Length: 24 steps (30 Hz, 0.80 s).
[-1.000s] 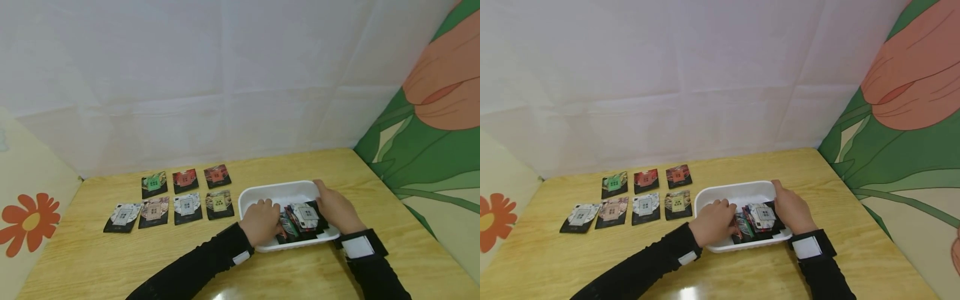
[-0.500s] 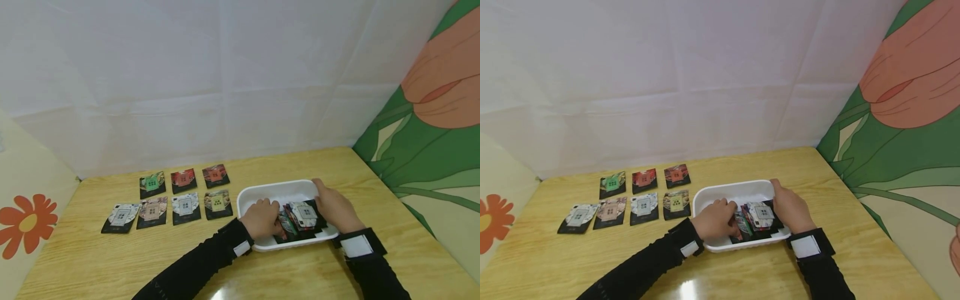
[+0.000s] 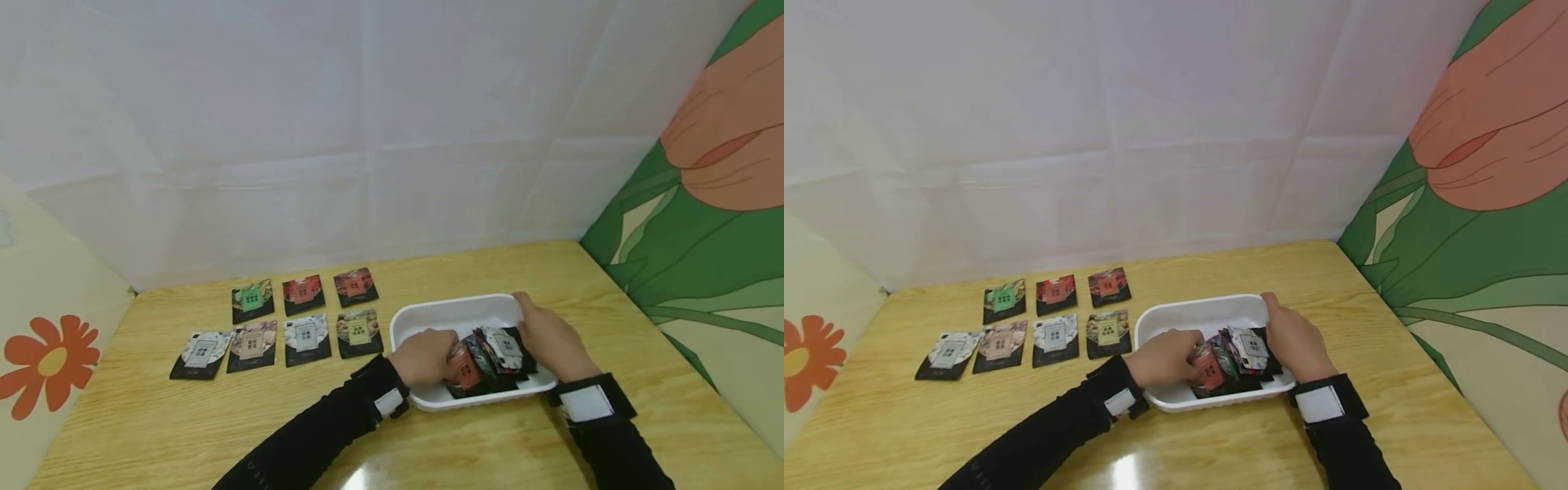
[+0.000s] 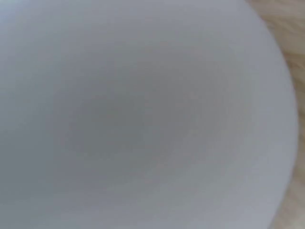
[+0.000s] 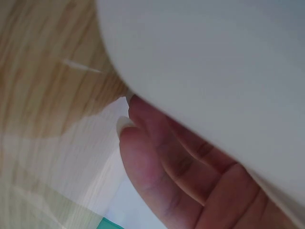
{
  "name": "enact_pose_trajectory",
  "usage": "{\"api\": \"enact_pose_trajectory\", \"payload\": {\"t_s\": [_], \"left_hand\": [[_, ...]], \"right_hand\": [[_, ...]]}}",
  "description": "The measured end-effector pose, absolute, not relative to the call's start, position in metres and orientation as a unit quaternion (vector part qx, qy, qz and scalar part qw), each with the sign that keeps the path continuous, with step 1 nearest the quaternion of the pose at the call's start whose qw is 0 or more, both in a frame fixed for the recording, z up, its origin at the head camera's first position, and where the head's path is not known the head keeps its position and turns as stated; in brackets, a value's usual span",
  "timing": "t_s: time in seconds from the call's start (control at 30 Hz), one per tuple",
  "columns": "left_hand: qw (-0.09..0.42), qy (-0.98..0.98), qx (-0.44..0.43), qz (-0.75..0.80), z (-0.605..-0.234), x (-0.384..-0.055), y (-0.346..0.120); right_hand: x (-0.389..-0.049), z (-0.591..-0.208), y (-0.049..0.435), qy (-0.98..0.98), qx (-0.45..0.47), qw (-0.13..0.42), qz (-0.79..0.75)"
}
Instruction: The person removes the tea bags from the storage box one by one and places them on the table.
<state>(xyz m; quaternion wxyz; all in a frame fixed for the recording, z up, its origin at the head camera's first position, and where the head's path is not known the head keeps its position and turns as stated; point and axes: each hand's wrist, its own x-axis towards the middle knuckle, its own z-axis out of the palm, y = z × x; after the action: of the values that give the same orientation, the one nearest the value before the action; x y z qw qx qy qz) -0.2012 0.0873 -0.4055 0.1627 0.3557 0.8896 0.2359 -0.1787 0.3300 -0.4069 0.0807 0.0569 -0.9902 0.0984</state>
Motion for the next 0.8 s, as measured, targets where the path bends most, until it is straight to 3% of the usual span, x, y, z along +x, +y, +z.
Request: {"api": "enact_pose_trajectory", "payload": {"t_s": [0.3,0.53,0.8], "left_hand": [[0.142,0.872,0.36,0.3,-0.391,-0.204,0.073],[0.083,0.869,0.366,0.321,-0.386,-0.206,0.059],[0.079,0.867,0.338,0.357,-0.378,-0.206,0.041]], "right_hand": [[-0.18,-0.406,0.329,-0.992,0.043,0.063,0.102],[-0.18,-0.407,0.327,-0.993,0.037,0.056,0.097],[-0.18,-0.407,0.328,-0.994,0.041,0.059,0.087]]}}
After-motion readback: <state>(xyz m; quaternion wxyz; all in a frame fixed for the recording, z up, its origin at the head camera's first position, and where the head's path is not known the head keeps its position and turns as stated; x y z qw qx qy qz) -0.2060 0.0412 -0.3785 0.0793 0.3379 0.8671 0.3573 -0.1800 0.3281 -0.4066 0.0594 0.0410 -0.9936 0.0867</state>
